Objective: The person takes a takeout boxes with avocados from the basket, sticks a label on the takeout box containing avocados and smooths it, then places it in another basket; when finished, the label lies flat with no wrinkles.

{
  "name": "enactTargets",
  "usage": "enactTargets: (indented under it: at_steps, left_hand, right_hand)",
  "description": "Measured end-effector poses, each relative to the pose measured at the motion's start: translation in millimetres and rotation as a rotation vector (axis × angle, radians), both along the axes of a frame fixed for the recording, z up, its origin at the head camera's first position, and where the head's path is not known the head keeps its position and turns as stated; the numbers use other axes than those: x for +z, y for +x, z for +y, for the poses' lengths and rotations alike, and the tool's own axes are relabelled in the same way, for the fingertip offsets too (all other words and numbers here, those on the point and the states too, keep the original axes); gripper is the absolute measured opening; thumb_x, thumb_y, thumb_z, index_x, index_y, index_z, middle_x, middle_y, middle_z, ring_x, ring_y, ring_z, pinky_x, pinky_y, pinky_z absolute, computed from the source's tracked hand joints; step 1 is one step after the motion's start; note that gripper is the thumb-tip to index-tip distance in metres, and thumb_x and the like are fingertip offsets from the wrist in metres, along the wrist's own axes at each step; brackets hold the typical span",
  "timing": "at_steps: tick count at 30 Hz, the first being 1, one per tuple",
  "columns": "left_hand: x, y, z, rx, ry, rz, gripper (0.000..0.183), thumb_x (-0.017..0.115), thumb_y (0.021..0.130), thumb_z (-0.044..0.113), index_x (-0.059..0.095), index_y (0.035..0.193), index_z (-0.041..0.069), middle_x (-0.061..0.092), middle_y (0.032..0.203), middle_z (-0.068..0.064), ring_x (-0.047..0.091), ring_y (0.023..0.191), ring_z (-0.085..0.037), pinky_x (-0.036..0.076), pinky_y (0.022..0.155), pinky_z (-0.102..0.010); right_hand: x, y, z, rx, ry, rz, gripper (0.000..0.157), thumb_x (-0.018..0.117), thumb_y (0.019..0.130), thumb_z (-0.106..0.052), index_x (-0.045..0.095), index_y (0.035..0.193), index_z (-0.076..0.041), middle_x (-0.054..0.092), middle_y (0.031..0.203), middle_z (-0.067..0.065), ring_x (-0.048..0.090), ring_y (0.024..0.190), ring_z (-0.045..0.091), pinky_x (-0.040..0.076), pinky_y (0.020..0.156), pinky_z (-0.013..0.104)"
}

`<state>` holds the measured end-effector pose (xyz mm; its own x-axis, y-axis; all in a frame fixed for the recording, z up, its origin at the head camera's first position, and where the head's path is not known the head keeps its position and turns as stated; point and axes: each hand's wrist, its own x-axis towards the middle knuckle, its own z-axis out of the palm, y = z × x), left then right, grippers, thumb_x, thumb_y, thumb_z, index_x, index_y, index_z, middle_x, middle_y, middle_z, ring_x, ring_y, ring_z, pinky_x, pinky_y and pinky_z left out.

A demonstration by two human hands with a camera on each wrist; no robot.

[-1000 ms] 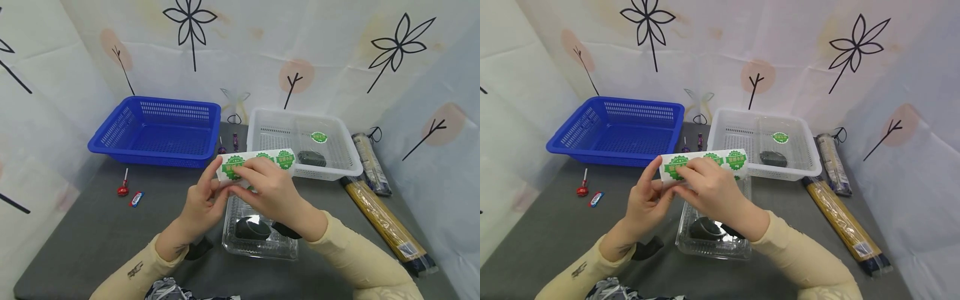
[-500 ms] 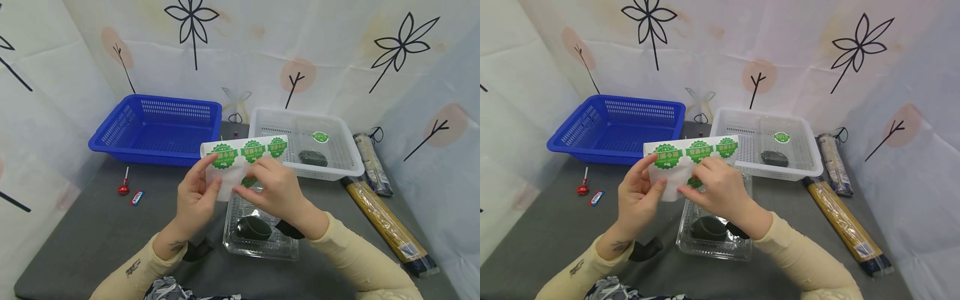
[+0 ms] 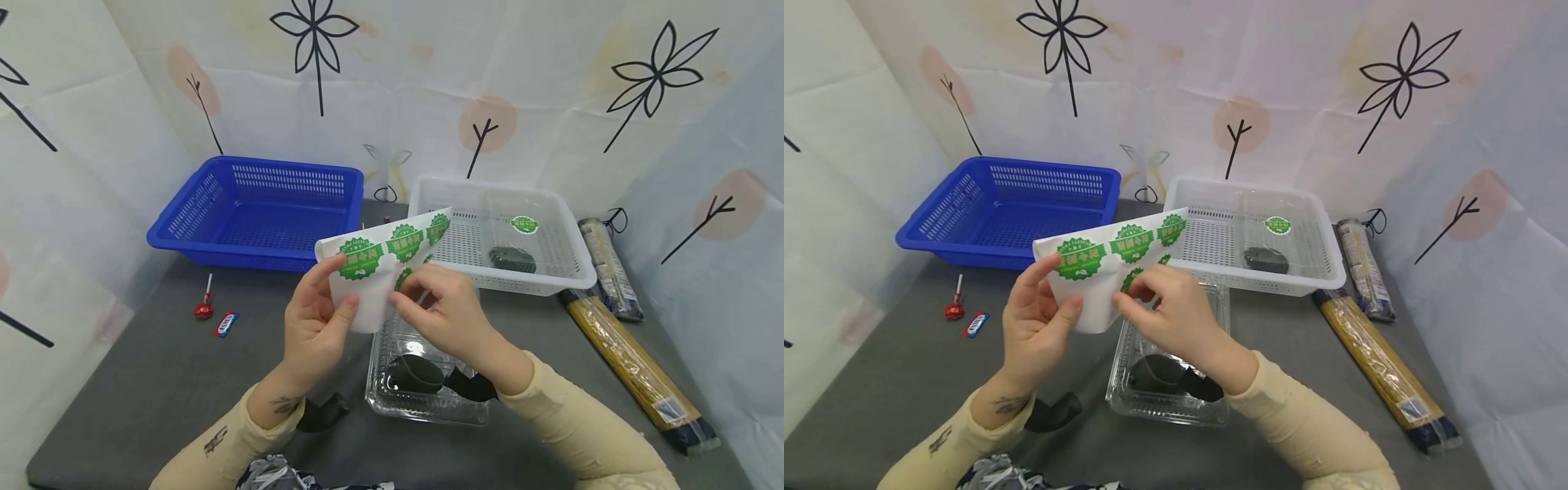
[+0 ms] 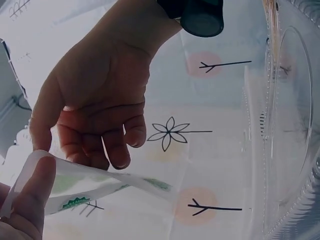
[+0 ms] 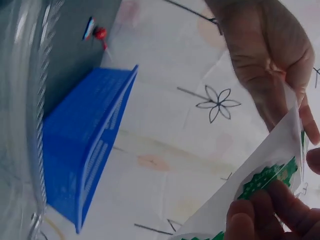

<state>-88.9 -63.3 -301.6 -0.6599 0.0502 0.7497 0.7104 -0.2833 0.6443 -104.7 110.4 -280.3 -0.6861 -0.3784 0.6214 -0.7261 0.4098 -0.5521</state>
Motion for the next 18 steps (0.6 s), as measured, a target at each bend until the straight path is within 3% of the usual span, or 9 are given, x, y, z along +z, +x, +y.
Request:
enactTargets:
  at_steps: [7, 13, 18]
  left_hand:
    - [-0.5, 1.6, -1.4, -0.006, -0.021, 0.022, 0.052, 0.042, 0.076, -0.023, 0.041, 0.122, -0.001, 0.052, 0.111, -0.01, 0.057, 0.092, -0.02, 0.052, 0.066, -0.031]
    - [-2.5, 2.7, -3.9, 0.003, -0.02, 0.013, 0.054, 0.041, 0.075, -0.026, 0.04, 0.123, -0.002, 0.05, 0.114, -0.011, 0.055, 0.096, -0.022, 0.051, 0.069, -0.032]
    - [-3.7, 3.3, -11.8, 0.052, -0.008, -0.033, 0.052, 0.041, 0.076, -0.026, 0.037, 0.123, -0.005, 0.047, 0.116, -0.013, 0.051, 0.1, -0.023, 0.05, 0.074, -0.031]
  right_hand:
    - [-1.8, 1.0, -2.5, 0.056, -0.066, -0.088, 0.01, 0.063, 0.078, -0.009, 0.06, 0.069, -0.01, 0.055, 0.065, -0.004, 0.048, 0.056, 0.007, 0.043, 0.046, 0.019]
    - [-4.9, -0.5, -1.0, 0.035, -0.06, -0.087, 0.009, 0.057, 0.076, -0.004, 0.06, 0.068, -0.008, 0.055, 0.064, -0.004, 0.049, 0.057, 0.006, 0.043, 0.047, 0.019]
    - [-6.8, -0.7, 2.8, 0.025, -0.071, -0.109, 0.017, 0.05, 0.073, 0.002, 0.06, 0.065, -0.009, 0.054, 0.062, -0.005, 0.047, 0.052, 0.006, 0.042, 0.045, 0.02]
